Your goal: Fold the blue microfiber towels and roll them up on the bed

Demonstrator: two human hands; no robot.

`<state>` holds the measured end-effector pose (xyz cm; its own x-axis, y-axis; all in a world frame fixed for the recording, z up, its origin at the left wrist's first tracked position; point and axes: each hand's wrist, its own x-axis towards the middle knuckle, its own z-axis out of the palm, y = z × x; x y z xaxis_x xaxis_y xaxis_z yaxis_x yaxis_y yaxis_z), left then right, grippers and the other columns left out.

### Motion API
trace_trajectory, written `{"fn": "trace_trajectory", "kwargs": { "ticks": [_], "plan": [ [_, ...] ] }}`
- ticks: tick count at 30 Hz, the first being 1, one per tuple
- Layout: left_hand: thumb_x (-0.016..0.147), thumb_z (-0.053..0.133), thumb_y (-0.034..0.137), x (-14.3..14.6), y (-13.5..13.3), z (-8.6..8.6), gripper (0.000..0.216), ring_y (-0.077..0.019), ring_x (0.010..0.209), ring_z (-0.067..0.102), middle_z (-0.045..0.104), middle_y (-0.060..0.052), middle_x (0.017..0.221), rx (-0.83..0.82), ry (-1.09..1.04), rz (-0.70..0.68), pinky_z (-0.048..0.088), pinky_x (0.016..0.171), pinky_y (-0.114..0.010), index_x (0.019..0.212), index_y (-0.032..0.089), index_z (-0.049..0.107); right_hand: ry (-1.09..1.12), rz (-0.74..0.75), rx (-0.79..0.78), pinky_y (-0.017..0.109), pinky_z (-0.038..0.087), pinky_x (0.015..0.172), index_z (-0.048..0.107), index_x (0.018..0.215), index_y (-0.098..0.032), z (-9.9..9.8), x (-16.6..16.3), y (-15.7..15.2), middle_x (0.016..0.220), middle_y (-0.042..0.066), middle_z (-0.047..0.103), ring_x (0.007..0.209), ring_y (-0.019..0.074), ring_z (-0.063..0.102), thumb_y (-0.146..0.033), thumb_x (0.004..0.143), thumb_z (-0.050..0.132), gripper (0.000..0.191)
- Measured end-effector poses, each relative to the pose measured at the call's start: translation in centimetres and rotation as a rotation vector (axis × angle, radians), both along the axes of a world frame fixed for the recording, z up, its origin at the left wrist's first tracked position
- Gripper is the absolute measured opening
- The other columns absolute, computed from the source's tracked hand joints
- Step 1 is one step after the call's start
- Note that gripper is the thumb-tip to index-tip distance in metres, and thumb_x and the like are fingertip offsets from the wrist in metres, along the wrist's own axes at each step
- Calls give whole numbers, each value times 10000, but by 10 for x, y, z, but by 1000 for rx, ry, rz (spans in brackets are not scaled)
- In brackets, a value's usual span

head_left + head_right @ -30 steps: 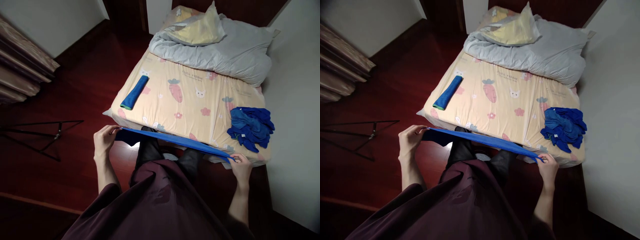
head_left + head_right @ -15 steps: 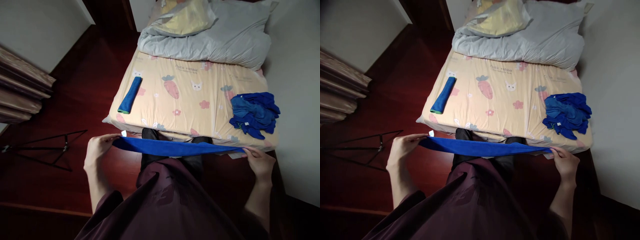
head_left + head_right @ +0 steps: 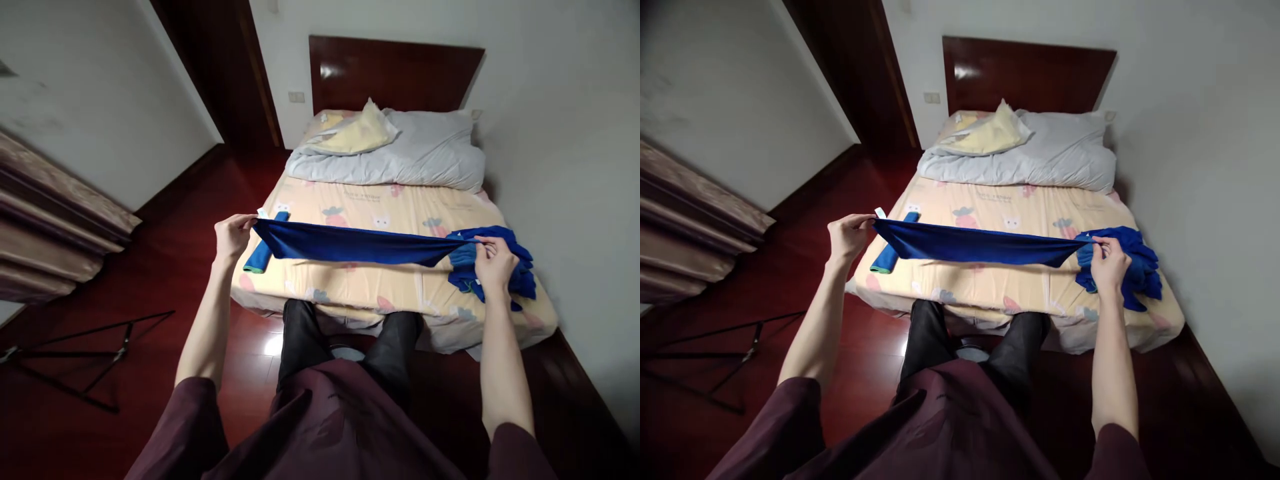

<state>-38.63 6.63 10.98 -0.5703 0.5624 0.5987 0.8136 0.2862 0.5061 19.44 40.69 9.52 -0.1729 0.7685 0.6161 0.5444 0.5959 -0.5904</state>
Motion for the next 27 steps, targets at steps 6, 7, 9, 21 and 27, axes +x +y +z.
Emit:
{"fn": "trace_trajectory", "kwargs": {
  "ticks": [6, 7, 9, 21, 27],
  "plan": [
    [954, 573, 224, -4, -3, -39, 254, -213, 988, 749, 788, -99, 1072, -23, 87, -107, 594, 925, -312, 1040, 158, 802, -65, 33, 48, 431, 612, 973, 708, 1058, -169, -48, 6, 0, 1196, 136, 762, 1036, 252, 746, -281, 931, 577, 214],
    [956, 551, 215, -3, -5, -54, 274, -216, 1009, 747, 787, -101, 1085, -60, 75, -148, 593, 941, -320, 1044, 159, 804, -82, 37, 23, 429, 614, 965, 712, 1035, -168, -63, 8, 1, 1187, 137, 765, 1021, 250, 746, -277, 920, 578, 208],
    [944, 509, 185, -1, -10, -87, 319, -223, 1037, 743, 788, -101, 1110, -168, 30, -226, 592, 975, -348, 1044, 163, 811, -99, 41, -39, 420, 618, 945, 720, 999, -165, -98, 12, 1, 1159, 147, 771, 993, 250, 747, -272, 900, 571, 209],
    [888, 525, 167, 27, -37, -232, 298, -253, 1055, 727, 795, -113, 1057, -700, -211, -167, 564, 994, -373, 965, 171, 813, -107, 39, -527, 450, 629, 902, 716, 762, -181, -269, 35, -46, 1076, 171, 787, 861, 265, 761, -285, 749, 619, 143],
    [923, 570, 241, 33, -59, -247, 284, -288, 1131, 689, 780, -117, 1120, -819, -224, -65, 563, 968, -374, 1054, 207, 820, -141, -26, -477, 449, 597, 979, 700, 745, -200, -283, 45, -67, 1073, 159, 785, 975, 282, 749, -276, 768, 599, 128]
  ]
}}
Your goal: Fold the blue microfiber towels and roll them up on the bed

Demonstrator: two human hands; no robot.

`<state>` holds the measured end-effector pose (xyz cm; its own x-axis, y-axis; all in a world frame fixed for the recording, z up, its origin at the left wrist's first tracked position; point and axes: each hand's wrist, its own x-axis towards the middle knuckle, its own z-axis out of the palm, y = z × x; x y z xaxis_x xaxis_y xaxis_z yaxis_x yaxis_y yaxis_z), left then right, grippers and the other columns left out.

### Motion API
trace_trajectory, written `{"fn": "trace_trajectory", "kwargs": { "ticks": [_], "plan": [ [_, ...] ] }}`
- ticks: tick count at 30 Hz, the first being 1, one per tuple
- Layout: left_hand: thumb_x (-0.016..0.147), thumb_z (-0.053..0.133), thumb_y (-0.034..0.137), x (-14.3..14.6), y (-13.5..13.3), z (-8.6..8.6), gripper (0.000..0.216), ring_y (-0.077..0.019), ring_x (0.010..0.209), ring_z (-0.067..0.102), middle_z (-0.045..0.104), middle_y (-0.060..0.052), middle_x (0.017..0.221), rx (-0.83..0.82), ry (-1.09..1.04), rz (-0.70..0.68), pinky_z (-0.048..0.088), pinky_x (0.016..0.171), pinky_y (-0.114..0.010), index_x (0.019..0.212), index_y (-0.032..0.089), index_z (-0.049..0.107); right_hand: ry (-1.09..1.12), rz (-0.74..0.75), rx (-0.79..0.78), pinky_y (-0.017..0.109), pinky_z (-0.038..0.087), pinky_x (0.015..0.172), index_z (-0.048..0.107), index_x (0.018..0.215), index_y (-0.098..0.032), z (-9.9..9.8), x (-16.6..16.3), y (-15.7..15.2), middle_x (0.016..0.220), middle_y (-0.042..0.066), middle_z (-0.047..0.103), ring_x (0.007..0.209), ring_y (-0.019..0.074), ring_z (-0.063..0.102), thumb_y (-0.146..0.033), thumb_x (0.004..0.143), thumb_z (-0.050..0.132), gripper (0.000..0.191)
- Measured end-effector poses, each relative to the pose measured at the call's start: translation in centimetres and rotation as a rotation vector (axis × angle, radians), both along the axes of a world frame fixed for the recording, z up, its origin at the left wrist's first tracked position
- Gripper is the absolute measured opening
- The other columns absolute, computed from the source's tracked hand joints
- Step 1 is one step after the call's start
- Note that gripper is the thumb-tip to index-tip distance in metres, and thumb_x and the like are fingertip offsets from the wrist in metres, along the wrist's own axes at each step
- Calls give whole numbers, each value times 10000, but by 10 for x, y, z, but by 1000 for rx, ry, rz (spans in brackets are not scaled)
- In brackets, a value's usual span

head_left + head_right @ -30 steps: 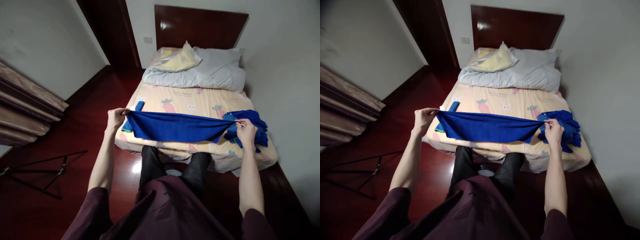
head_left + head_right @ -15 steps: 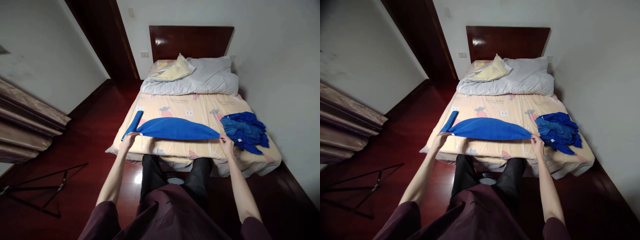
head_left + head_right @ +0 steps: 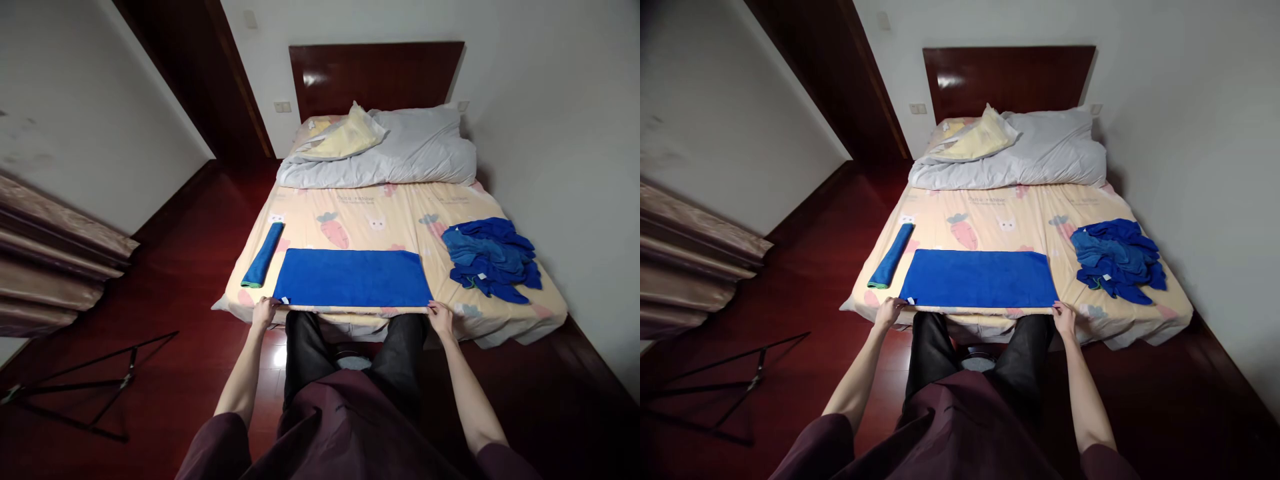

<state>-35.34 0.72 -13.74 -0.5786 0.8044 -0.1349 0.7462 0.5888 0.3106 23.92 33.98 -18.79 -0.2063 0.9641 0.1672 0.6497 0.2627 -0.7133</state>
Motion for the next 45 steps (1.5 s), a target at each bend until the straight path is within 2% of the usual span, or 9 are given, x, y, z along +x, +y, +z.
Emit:
{"fn": "trace_trajectory", "kwargs": {
  "ticks": [5, 9, 15, 18, 22, 27, 37, 41, 45],
  "plan": [
    [909, 557, 239, 2, -1, 1, 294, -303, 1177, 658, 785, -112, 1105, -69, 69, -20, 552, 983, -391, 1017, 237, 831, -238, -63, -5, 381, 588, 939, 729, 769, -190, 8, -7, -10, 1092, 144, 775, 939, 250, 737, -201, 762, 589, 141],
    [835, 546, 140, 4, 24, 10, 330, -332, 1134, 680, 788, -150, 1062, -10, 142, -85, 538, 1017, -480, 992, 213, 827, -450, -69, -116, 398, 577, 914, 750, 717, -200, 30, -40, -5, 956, 143, 750, 950, 269, 718, -191, 717, 645, 105],
    [968, 474, 228, 46, 114, 31, 481, -323, 1447, 465, 532, -140, 1564, 332, 89, -138, 377, 1221, -516, 1416, 166, 638, -356, 92, 74, 699, 253, 1206, 713, 1293, -182, 74, -186, -10, 1629, 152, 425, 1523, 413, 299, -240, 898, 554, 430],
    [996, 447, 265, 82, 152, 15, 535, -319, 1539, 354, 413, -142, 1650, 344, 56, -207, 287, 1275, -541, 1512, 159, 543, -225, 290, 133, 650, 141, 1270, 615, 1439, -164, 69, -265, -34, 1704, 123, 306, 1588, 372, 175, -268, 972, 484, 496],
    [1003, 423, 289, 117, 165, -35, 559, -321, 1576, 297, 377, -150, 1667, 303, 21, -210, 258, 1276, -590, 1543, 169, 504, -263, 535, 45, 595, 116, 1294, 518, 1540, -173, 32, -320, -73, 1724, 113, 256, 1605, 325, 177, -299, 1018, 451, 540],
    [1007, 425, 297, 121, 155, -69, 574, -299, 1597, 246, 340, -124, 1687, 345, 47, -181, 187, 1310, -565, 1567, 185, 479, -321, 559, 31, 585, 76, 1301, 392, 1624, -228, 2, -324, -90, 1746, 81, 166, 1624, 308, 106, -369, 1045, 460, 599],
    [982, 426, 277, 120, 157, -61, 604, -274, 1607, 222, 360, -110, 1679, 317, -27, -150, 159, 1321, -554, 1574, 164, 459, -321, 567, -13, 546, 52, 1314, 368, 1634, -236, 9, -318, -82, 1747, 38, 178, 1626, 279, 98, -414, 1064, 430, 601],
    [966, 428, 255, 121, 156, -60, 612, -271, 1605, 228, 377, -108, 1671, 321, -38, -130, 158, 1321, -560, 1571, 170, 458, -344, 458, -19, 521, 33, 1319, 370, 1633, -202, 5, -282, -50, 1751, 57, 159, 1626, 261, 101, -452, 1069, 392, 618],
    [962, 429, 244, 120, 156, -63, 602, -258, 1597, 257, 400, -101, 1660, 325, 6, -135, 174, 1320, -546, 1559, 175, 476, -415, 208, -21, 528, 33, 1314, 342, 1643, -168, 1, -207, 2, 1752, 78, 159, 1625, 266, 94, -437, 1069, 350, 634]
  ]
}}
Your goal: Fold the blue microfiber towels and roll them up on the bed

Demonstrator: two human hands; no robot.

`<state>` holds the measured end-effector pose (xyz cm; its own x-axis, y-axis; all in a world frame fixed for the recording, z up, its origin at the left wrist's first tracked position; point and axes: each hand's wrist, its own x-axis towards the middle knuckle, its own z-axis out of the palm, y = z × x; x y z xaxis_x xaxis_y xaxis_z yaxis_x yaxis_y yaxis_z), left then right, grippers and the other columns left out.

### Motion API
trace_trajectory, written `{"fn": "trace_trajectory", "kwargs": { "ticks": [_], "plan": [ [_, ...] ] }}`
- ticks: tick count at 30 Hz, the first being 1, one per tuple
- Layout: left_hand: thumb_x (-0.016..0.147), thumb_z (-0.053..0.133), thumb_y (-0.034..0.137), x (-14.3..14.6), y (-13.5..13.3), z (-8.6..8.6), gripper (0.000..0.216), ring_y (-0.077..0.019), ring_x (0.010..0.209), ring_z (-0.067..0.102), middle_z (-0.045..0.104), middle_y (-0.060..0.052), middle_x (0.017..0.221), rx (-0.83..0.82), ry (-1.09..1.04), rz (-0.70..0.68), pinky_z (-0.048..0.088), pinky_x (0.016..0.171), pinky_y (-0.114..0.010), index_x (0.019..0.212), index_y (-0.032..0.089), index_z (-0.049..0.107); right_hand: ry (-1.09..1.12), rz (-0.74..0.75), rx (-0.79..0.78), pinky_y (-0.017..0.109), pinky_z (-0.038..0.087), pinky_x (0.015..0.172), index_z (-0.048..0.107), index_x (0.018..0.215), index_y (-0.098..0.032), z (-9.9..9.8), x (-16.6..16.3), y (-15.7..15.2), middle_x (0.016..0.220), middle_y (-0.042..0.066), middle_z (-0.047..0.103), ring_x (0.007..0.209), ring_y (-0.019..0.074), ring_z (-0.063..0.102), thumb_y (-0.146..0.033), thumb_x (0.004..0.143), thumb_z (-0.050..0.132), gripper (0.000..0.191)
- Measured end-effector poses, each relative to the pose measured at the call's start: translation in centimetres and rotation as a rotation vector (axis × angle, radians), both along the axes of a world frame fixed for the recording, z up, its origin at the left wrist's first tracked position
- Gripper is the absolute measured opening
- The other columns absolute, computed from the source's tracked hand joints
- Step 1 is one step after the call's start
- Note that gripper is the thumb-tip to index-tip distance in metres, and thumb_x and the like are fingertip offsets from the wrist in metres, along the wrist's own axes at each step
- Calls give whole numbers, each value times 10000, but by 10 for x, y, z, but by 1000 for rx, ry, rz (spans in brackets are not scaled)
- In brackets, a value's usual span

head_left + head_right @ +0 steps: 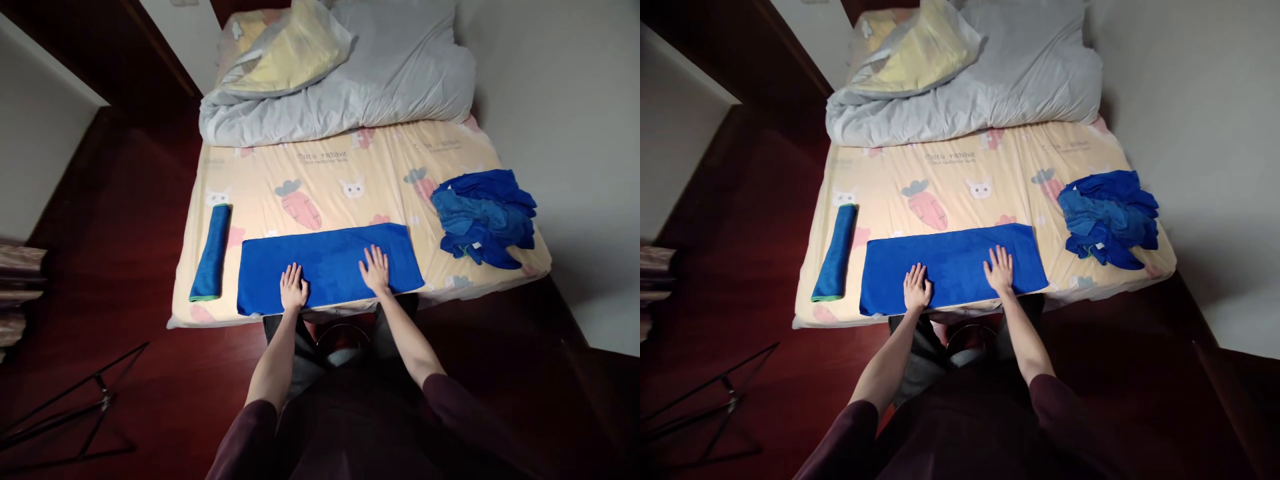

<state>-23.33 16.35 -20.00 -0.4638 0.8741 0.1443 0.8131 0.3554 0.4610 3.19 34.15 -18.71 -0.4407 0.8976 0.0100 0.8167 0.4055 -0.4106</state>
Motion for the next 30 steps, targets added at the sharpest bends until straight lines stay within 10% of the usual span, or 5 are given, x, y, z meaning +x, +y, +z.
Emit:
{"fn": "trace_trajectory", "kwargs": {
  "ticks": [6, 16, 20, 26, 30],
  "plan": [
    [955, 435, 232, 1, 1, -1, 611, -255, 1596, 259, 409, -95, 1655, -18, 24, 5, 183, 1317, -544, 1563, 179, 473, -85, -212, 145, 542, 134, 1293, 377, 1624, -146, -8, 81, 43, 1721, 113, 267, 1602, 270, 182, -368, 1048, 334, 618],
    [976, 378, 228, 7, 10, 4, 581, -248, 1604, 233, 376, -109, 1674, -87, 27, 68, 153, 1328, -527, 1540, 142, 488, -35, -234, 236, 582, 180, 1280, 449, 1586, -127, -22, 79, 46, 1681, 162, 345, 1585, 291, 253, -324, 1008, 369, 616],
    [955, 413, 206, 55, 41, 1, 577, -291, 1623, 146, 282, -154, 1709, -34, -6, 157, 132, 1321, -593, 1519, 114, 493, 35, -237, 264, 612, 204, 1264, 495, 1555, -120, -22, 79, 47, 1649, 189, 395, 1563, 319, 303, -320, 990, 400, 606],
    [981, 479, 286, 168, 93, -12, 624, -292, 1629, 96, 172, -84, 1747, 53, -72, -268, 107, 1335, -565, 1600, 226, 426, 119, -235, 273, 672, 231, 1223, 527, 1529, -138, -19, 77, 47, 1620, 209, 430, 1539, 363, 339, -314, 961, 433, 602],
    [1024, 451, 338, 170, 93, -11, 600, -260, 1625, 137, 187, -83, 1743, 96, -83, -277, 99, 1342, -507, 1614, 236, 416, 160, -233, 257, 699, 218, 1216, 526, 1534, -155, -17, 75, 46, 1633, 205, 412, 1541, 382, 332, -311, 953, 448, 607]
  ]
}}
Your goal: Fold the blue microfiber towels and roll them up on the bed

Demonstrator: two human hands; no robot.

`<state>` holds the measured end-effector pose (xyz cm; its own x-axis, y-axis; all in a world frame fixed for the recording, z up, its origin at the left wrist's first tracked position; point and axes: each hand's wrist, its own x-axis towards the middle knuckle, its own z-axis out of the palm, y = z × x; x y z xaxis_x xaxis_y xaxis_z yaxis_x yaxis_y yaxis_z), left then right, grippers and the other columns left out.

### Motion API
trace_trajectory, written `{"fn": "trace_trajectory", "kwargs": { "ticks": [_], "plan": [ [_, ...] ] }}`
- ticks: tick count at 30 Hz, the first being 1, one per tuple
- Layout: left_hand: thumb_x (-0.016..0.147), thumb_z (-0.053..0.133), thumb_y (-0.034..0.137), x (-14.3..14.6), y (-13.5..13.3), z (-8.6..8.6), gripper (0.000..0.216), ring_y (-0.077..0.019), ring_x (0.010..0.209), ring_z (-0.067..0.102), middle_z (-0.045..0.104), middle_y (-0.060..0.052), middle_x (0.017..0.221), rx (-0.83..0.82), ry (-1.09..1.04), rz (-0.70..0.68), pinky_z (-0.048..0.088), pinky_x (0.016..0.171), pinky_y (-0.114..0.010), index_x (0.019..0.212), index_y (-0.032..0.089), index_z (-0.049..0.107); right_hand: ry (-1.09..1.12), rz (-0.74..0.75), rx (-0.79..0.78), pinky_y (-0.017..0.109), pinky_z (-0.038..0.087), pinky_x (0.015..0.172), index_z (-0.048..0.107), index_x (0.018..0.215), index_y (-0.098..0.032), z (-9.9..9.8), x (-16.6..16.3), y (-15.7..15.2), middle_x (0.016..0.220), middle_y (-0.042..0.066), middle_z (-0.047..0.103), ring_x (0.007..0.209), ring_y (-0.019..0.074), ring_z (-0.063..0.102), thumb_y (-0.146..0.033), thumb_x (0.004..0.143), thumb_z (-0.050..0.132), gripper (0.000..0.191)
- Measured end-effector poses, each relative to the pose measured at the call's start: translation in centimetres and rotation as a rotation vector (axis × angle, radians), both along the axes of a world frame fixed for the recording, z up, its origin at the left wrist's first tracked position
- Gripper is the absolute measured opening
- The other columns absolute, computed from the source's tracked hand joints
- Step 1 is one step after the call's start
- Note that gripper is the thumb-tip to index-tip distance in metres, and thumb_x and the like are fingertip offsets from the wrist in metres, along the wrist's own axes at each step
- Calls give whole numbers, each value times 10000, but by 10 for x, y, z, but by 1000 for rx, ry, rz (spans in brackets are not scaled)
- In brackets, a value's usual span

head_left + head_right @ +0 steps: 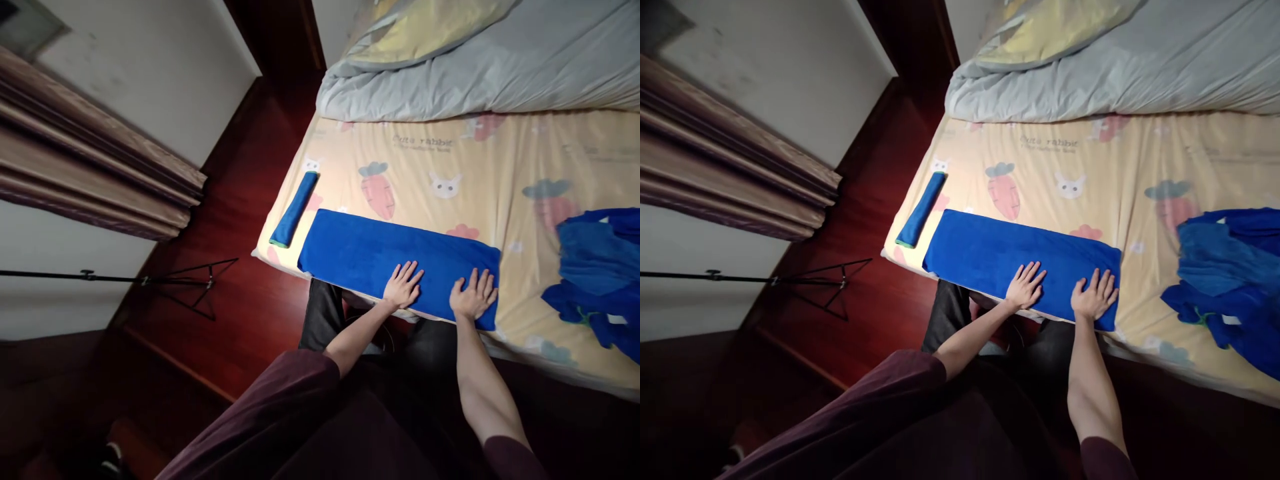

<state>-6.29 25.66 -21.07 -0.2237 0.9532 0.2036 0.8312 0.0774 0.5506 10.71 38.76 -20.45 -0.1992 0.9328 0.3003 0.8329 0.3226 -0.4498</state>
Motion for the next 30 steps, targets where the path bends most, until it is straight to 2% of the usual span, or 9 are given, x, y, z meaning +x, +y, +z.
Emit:
{"fn": "trace_trajectory", "kwargs": {
  "ticks": [2, 7, 14, 25, 30],
  "plan": [
    [1032, 448, 368, -21, -8, 4, 593, -257, 1622, 157, 211, -92, 1737, -8, 15, 33, 113, 1338, -497, 1607, 222, 429, 10, 8, -11, 714, 217, 1212, 521, 1539, -158, 0, 0, 0, 1641, 205, 398, 1545, 392, 322, -306, 955, 451, 607],
    [1039, 436, 380, -85, -33, 14, 598, -254, 1620, 169, 240, -84, 1733, -102, 120, 222, 135, 1332, -498, 1612, 211, 416, -49, 3, 27, 717, 252, 1195, 532, 1523, -133, -4, 0, 1, 1626, 223, 415, 1531, 398, 342, -313, 979, 443, 580],
    [1028, 419, 350, -154, -70, 16, 611, -244, 1620, 168, 262, -79, 1725, -136, 155, 438, 131, 1330, -493, 1617, 191, 405, -84, 1, 49, 712, 266, 1194, 535, 1523, -131, -8, 0, 3, 1616, 222, 432, 1528, 387, 360, -326, 992, 425, 576],
    [987, 408, 273, -233, -138, 20, 635, -239, 1616, 187, 291, -88, 1714, -213, 142, 723, 120, 1330, -490, 1613, 165, 410, -111, -18, 63, 680, 288, 1197, 556, 1508, -129, -12, 1, 5, 1607, 209, 454, 1518, 375, 381, -337, 994, 428, 569],
    [983, 389, 257, -256, -164, 25, 628, -235, 1610, 201, 334, -106, 1697, -240, 123, 764, 140, 1324, -494, 1602, 153, 413, -126, -16, 44, 653, 270, 1217, 538, 1523, -136, -11, 1, 4, 1619, 195, 441, 1531, 357, 359, -323, 992, 424, 574]
  ]
}}
